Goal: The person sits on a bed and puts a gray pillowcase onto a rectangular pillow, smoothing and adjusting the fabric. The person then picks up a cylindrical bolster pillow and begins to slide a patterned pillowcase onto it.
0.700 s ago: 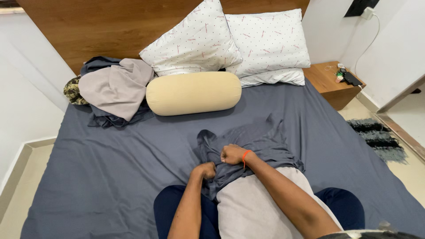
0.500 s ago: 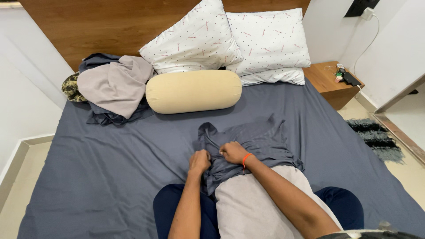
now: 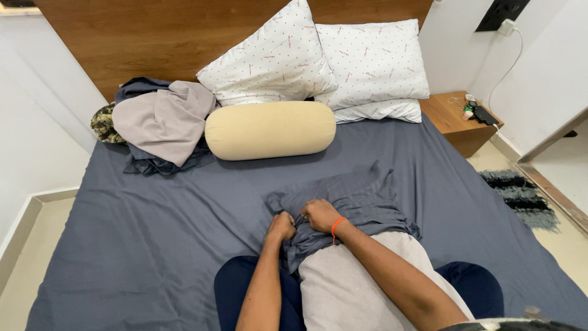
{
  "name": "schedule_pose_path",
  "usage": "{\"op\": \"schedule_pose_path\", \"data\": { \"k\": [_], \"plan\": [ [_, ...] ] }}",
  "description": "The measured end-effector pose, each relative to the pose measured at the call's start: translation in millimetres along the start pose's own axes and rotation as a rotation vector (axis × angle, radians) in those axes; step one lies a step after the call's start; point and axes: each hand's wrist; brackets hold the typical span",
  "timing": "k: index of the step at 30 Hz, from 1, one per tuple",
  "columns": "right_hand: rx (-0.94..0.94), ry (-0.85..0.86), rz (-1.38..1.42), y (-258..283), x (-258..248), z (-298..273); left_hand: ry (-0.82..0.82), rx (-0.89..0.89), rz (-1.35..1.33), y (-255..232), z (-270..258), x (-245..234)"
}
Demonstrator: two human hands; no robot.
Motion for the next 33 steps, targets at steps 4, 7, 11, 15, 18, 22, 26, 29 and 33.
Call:
{"op": "schedule_pose_path", "data": {
  "k": [4,7,11,15,18,22,26,29,33],
  "plan": [
    [-0.004,0.016,-0.031,1.7,2.2,-1.2,0.132,0.122,0.006,8.9,6.5,5.8],
    [0.065,0.161,-0.016,-1.9,1.6,2.4,0.179,0.105,0.025,8.3,7.7,6.6],
    [0.105,0.236,0.063,-6.3,-0.6,2.7,0.203,0.108,0.043,9.6,9.0,5.4],
    [0.086,0.216,0.092,-3.1,-0.1,-8.5,0.6,0.211,0.035,9.7,6.3,2.1],
    [0.031,0.234,0.235,-4.3,-13.4,-15.8,0.463,0.145,0.116,-0.7,-4.3,-9.4],
    [0.002,0.005,0.05,-17.8,-40.6,-28.0,0.207,0.043,0.116,-10.9,-29.6,-27.2],
    [0.142,-0.041,-0.029,-40.9,-60.9,-47.4,0.185,0.051,0.103,-13.2,-31.2,-26.5],
    [0.125,-0.099,0.032,-51.8,-60.6,-52.4,0.424,0.247,-0.005,-8.5,-14.0,-14.9],
    [0.112,-0.137,0.06,-60.1,-55.3,-52.3,0.522,0.344,-0.191,4.5,6.6,-0.7]
  ]
}}
Point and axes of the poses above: each hand's wrist, its own z-axis towards the middle knuckle, its own x-axis out of the palm, y = z × x, and after that the axes turned 9 degrees about y, right-handed
